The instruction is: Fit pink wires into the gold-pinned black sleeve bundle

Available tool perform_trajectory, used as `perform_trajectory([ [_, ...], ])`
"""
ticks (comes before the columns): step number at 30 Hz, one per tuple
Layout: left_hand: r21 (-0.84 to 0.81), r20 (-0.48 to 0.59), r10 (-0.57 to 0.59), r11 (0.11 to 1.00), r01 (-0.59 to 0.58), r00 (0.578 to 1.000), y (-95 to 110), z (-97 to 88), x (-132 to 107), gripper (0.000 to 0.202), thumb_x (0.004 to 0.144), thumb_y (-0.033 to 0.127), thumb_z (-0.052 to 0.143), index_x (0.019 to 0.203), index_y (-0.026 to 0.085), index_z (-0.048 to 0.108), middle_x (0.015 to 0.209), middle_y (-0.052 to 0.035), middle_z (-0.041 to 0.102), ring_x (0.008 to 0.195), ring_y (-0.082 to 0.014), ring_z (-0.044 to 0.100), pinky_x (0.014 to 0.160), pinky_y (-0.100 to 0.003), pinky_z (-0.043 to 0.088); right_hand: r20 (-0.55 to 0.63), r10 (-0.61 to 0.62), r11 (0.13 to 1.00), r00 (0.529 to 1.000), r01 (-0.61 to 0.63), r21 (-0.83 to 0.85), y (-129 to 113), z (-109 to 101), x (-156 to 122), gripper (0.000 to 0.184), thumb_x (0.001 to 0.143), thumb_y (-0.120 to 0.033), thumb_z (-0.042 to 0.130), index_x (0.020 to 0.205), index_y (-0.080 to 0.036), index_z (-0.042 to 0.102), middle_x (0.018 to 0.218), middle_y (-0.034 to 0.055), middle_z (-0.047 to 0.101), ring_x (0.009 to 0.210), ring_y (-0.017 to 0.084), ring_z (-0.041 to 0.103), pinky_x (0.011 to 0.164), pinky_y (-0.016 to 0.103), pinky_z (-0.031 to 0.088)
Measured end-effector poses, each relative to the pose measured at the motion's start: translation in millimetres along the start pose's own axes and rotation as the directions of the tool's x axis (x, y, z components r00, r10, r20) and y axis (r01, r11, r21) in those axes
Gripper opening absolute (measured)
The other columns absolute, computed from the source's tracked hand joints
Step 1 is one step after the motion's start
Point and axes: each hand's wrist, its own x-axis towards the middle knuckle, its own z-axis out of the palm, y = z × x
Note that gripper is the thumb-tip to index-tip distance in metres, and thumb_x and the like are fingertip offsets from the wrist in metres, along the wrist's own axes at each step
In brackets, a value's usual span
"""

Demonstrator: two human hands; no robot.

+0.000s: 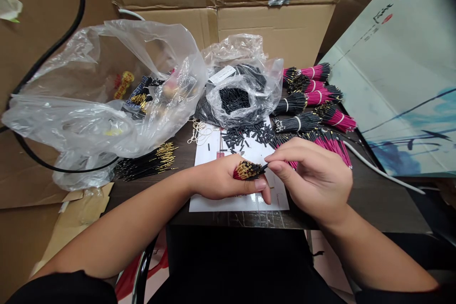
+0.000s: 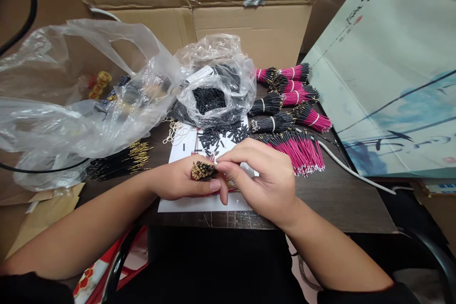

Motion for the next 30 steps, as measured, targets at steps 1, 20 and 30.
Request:
perform_trajectory([
  [1, -0.003, -0.003, 0.008, 1.000, -0.008, 1.000, -0.2, 0.1, 0.1, 0.034, 0.096, 0.032, 0.043, 0.094, 0.010, 0.069, 0.083, -0.0058, 0.064, 0.080, -0.0132, 0.057, 0.079, -0.023, 0.045, -0.006, -0.002, 1.000, 1.000, 0.002, -0.004, 0.0, 0.0, -0.1, 0.017, 0.077, -0.009, 0.069, 0.089, -0.021, 0.069, 0.078, 0.0008, 0.068, 0.069, 0.013, 0.062, 0.062, 0.028, 0.051],
  [20, -0.325, 0.057, -0.121, 0.936, 0.133, 0.991, -1.7, 0.8, -2.3, 0.027, 0.089, 0.026, 0.052, 0.106, 0.012, 0.067, 0.061, 0.0025, 0.040, 0.045, -0.0051, 0.034, 0.041, -0.020, 0.026, -0.032, 0.017, 1.000, 0.999, -0.017, -0.001, -2.1, 3.5, -1.7, 0.016, 0.077, -0.011, 0.069, 0.089, -0.022, 0.069, 0.076, 0.0009, 0.069, 0.069, 0.013, 0.062, 0.063, 0.029, 0.052],
  [30, -0.420, 0.095, -0.112, 0.897, 0.141, 0.989, -6.2, 1.6, -1.3, 0.029, 0.077, 0.016, 0.052, 0.102, 0.011, 0.067, 0.059, 0.0031, 0.037, 0.048, -0.0063, 0.034, 0.043, -0.021, 0.026, 0.003, 0.016, 1.000, 1.000, -0.016, -0.026, -2.0, 4.4, -1.3, 0.014, 0.079, -0.014, 0.068, 0.090, -0.021, 0.069, 0.076, 0.0018, 0.070, 0.068, 0.014, 0.063, 0.062, 0.029, 0.053],
])
